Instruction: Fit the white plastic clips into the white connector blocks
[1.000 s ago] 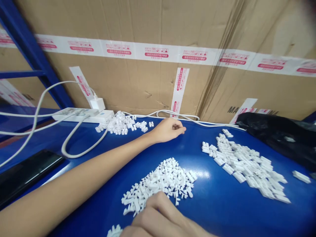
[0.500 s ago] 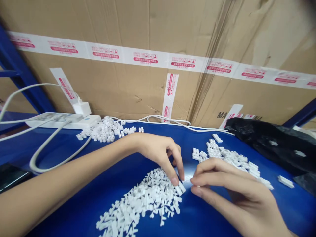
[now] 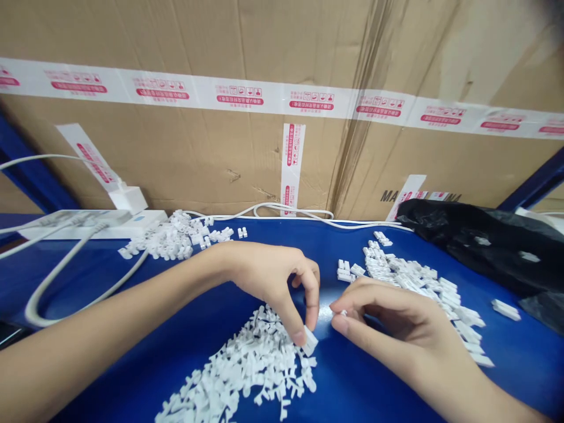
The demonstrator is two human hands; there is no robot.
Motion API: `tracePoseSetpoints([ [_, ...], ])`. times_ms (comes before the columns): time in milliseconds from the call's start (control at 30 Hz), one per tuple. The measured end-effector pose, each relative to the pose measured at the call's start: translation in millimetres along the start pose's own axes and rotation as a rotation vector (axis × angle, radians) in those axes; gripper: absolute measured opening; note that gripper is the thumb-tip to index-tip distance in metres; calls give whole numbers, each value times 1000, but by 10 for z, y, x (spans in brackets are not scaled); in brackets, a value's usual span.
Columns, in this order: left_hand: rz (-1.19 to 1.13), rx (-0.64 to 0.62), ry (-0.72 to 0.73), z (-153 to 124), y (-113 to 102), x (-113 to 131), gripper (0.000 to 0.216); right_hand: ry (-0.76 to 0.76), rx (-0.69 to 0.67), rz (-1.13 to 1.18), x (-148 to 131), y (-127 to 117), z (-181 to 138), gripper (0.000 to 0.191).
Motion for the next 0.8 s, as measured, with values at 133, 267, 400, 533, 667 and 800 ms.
tracePoseSetpoints([
  [133,-142,35,-39,3,-28,-64,21,-7,34,-18,8,-50,41,9],
  [267,-255,221,-75,60,42,-170,24,-46,70,-89,65,-123,99,9],
  [400,-301,348,-74,126,178,-238,28,-61,46,-132,109,-135,114,10],
  [533,-315,357,-85,134,228,-266,30,-210,34,-200,70,-129,94,20],
  [667,-261,305,-95,98,195,-282,33,-326,-11,-238,34,-118,66,30],
  [800,-190,211,-68,61,135,-267,36,-353,-46,-234,18,-82,30,29],
])
Point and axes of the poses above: each hand's wrist, its own z-axis towards the middle knuckle, its own y-axis out of the palm, x = y × z, the point moved 2 cm from there along z, towards the middle knuckle, and after that the axes turned 13 degrees about x, right-handed, at the moved point
